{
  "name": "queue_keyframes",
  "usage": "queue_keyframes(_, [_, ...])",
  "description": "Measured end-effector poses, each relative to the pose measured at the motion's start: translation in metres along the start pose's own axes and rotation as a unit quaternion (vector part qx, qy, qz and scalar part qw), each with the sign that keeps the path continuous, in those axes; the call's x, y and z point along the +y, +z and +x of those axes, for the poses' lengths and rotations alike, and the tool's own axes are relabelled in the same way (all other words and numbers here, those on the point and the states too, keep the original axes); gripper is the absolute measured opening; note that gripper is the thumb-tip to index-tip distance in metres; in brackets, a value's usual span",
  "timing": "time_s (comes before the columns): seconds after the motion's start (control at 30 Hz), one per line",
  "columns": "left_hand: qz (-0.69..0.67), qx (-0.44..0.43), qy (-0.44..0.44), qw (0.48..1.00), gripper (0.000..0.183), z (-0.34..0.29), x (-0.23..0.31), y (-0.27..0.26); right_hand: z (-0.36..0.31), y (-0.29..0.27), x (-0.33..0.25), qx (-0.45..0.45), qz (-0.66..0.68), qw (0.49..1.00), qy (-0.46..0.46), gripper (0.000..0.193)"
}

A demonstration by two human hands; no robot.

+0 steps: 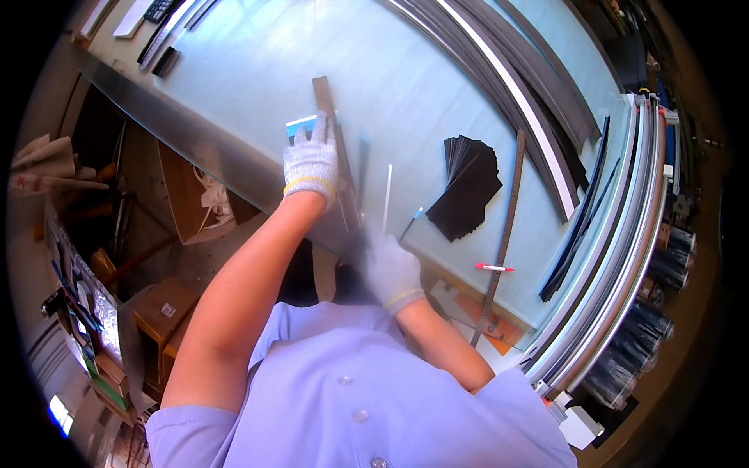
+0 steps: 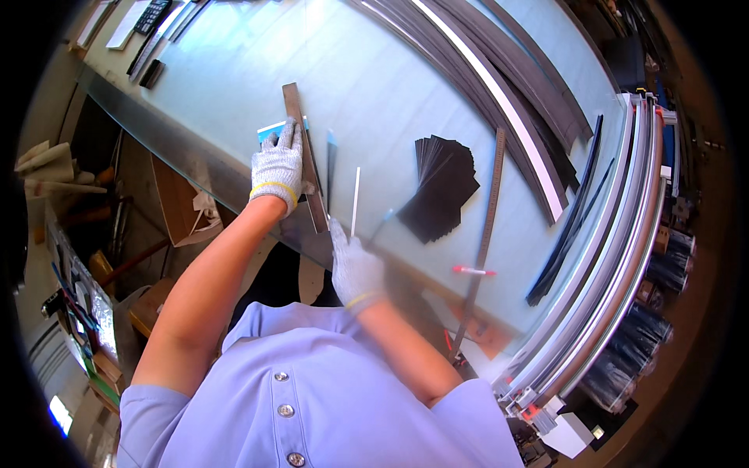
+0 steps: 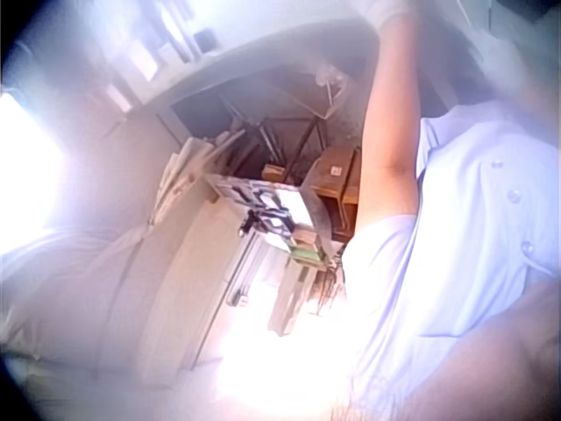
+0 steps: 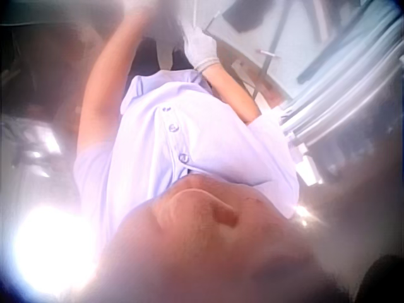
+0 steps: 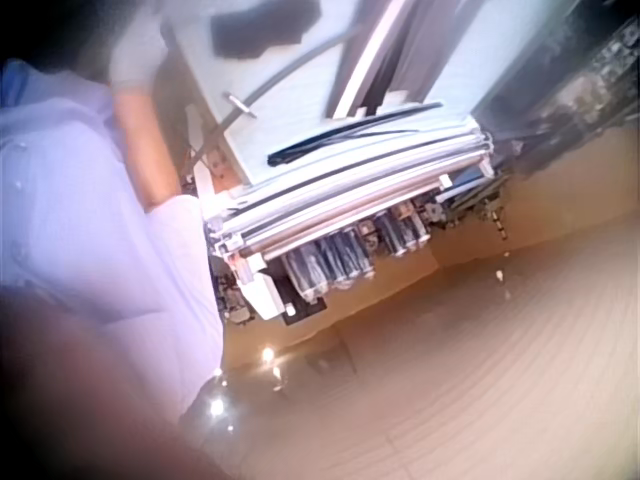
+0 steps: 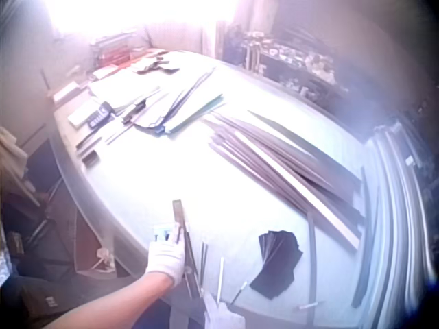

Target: The person measures metal strips using a ruler and a marking pen, then cuts the strips into smaller pieces using a utility knife on a workbench.

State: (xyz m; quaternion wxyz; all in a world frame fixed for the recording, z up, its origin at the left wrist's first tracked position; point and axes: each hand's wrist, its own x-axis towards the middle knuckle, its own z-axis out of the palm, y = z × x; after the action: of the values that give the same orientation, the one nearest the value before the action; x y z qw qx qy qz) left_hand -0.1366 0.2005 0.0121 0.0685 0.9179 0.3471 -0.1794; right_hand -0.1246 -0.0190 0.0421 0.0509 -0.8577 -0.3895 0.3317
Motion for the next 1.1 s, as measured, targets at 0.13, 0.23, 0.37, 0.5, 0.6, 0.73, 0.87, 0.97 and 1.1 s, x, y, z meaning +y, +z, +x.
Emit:
queue_keyframes(0.13, [0.015, -0.002, 0.001, 1.000, 0.085, 0.001, 0.000, 0.004, 0.012, -0.011, 0.012, 0.015, -0.013, 0.998, -0.054, 0.059])
queue_keyframes(0.23, [0.014, 0.003, -0.008, 1.000, 0.125, 0.002, -0.003, 0.009, 0.083, -0.058, -0.016, 0.179, 0.071, 0.979, -0.061, 0.053])
queue_keyframes(0.37, [0.016, 0.027, 0.011, 0.999, 0.121, 0.005, 0.000, 0.011, 0.161, -0.076, -0.044, 0.146, 0.061, 0.986, -0.058, 0.048])
queue_keyframes(0.5, [0.017, 0.020, -0.004, 1.000, 0.118, 0.006, -0.002, 0.016, 0.128, -0.040, -0.035, 0.133, 0.088, 0.985, -0.061, 0.047])
queue_keyframes(0.6, [0.008, 0.004, -0.002, 1.000, 0.106, 0.002, -0.001, 0.005, 0.081, -0.026, -0.025, 0.107, 0.062, 0.991, -0.047, 0.054])
queue_keyframes(0.73, [-0.003, -0.002, 0.001, 1.000, 0.084, 0.001, 0.000, 0.001, 0.038, -0.012, -0.012, 0.082, 0.031, 0.995, -0.040, 0.060])
queue_keyframes(0.87, [0.009, -0.012, 0.003, 1.000, 0.086, -0.001, 0.001, -0.003, 0.014, -0.003, -0.001, 0.038, 0.043, 0.998, -0.019, 0.059])
queue_keyframes(0.97, [0.011, -0.005, -0.005, 1.000, 0.086, 0.002, 0.001, 0.002, 0.001, -0.003, 0.003, 0.008, 0.026, 1.000, -0.003, 0.059])
queue_keyframes(1.1, [0.018, -0.008, -0.010, 1.000, 0.126, 0.007, -0.002, 0.009, 0.041, -0.049, -0.004, 0.051, 0.030, 0.997, -0.040, 0.054])
